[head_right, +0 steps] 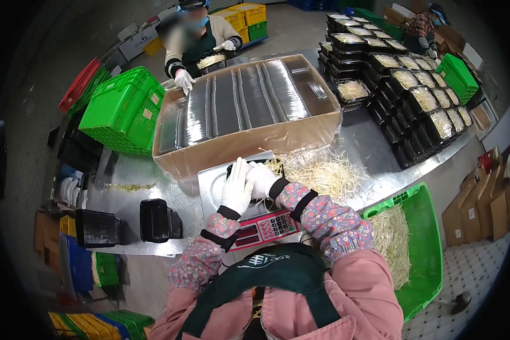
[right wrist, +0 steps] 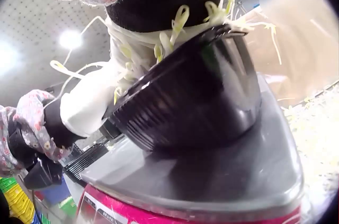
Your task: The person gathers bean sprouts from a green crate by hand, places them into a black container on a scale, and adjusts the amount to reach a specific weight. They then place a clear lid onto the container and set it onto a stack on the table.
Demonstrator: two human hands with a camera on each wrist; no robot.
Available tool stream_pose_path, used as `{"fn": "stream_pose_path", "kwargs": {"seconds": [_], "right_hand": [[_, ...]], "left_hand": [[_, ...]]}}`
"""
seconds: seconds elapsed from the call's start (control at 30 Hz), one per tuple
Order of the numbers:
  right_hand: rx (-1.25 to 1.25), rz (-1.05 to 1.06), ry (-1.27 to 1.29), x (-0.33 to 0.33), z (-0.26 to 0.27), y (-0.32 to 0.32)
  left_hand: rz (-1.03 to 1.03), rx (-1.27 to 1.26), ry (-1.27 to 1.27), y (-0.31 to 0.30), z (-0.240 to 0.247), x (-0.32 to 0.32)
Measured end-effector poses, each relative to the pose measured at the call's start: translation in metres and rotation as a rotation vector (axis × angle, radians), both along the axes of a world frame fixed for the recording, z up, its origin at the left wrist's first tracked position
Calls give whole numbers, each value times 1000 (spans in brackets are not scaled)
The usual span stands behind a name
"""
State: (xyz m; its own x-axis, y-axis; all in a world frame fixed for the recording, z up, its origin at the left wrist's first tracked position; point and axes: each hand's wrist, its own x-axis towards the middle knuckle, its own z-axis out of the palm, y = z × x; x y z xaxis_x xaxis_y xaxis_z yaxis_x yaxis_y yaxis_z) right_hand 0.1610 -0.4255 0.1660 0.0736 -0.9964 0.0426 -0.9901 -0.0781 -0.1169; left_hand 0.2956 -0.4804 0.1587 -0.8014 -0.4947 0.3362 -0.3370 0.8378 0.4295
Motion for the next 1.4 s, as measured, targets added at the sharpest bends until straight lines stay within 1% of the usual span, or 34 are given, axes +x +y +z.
{"fn": "stream_pose_path", "kwargs": {"seconds": [0.07,0.1,0.17,0.2,0.27,0.33,0.4,0.43,0.47,0.53,0.57,0.6,0.67,0.7,0.73,0.8,0.87,0.93,0.97,1.0,1.03,1.07,1.13,1.17,1.2,1.27,1.33,1.4], "right_hand": [[-168,63,-306,-10,4,7],[-34,86,-414,-18,11,8],[-24,76,-423,-23,21,20],[-18,62,-429,-27,25,25],[-2,75,-390,-43,31,36],[-75,30,-37,-62,54,48],[157,-6,54,-85,66,53],[281,-77,-40,-86,79,57],[283,-73,-40,-86,76,58],[224,-100,-102,-83,61,64],[34,-80,-68,-77,52,69],[35,-73,-71,-80,45,69],[-62,-108,-189,-87,30,68],[-59,-126,-223,-86,46,72],[-57,-120,-225,-92,48,73],[-91,-168,-313,-113,50,80],[-101,-214,-489,-134,69,94],[-56,-306,-678,-163,73,111],[-66,-351,-723,-177,71,119],[0,-455,-936,-183,77,130],[-24,-479,-979,-195,68,139],[-46,-502,-1022,-207,54,148],[-22,-628,-1192,-223,12,166],[62,-680,-1326,-228,-12,176],[196,-747,-1130,-232,-36,186],[93,-633,-442,-238,-78,210],[90,-816,-609,-227,-51,215],[19,-775,-712,-257,-65,221]], "left_hand": [[48,-57,5,0,-8,-4],[54,-54,2,2,-3,-5],[-1,-158,-35,5,7,-4],[4,-156,-36,5,4,-5],[41,-154,-23,6,-3,-8],[66,-164,-19,10,-1,-8],[88,-176,-16,10,-3,-8],[94,-169,-15,9,-5,-8],[100,-161,-11,9,-8,-9],[123,-174,-14,10,-9,-12],[134,-194,-27,11,-9,-13],[145,-216,-42,10,-10,-13],[153,-242,-50,10,-12,-12],[154,-260,-56,11,-13,-12],[155,-277,-59,11,-12,-12],[160,-280,-77,11,-11,-12],[137,-271,-29,11,-10,-11],[129,-242,-34,14,2,-7],[116,-98,53,14,6,-5],[104,45,139,14,13,-3],[100,123,187,16,28,2],[111,125,182,9,25,5],[143,250,375,-6,16,15],[156,360,440,-6,24,21],[160,404,463,-7,33,28],[182,324,428,-17,42,44],[155,373,382,-27,48,61],[176,338,378,-33,49,66]]}}
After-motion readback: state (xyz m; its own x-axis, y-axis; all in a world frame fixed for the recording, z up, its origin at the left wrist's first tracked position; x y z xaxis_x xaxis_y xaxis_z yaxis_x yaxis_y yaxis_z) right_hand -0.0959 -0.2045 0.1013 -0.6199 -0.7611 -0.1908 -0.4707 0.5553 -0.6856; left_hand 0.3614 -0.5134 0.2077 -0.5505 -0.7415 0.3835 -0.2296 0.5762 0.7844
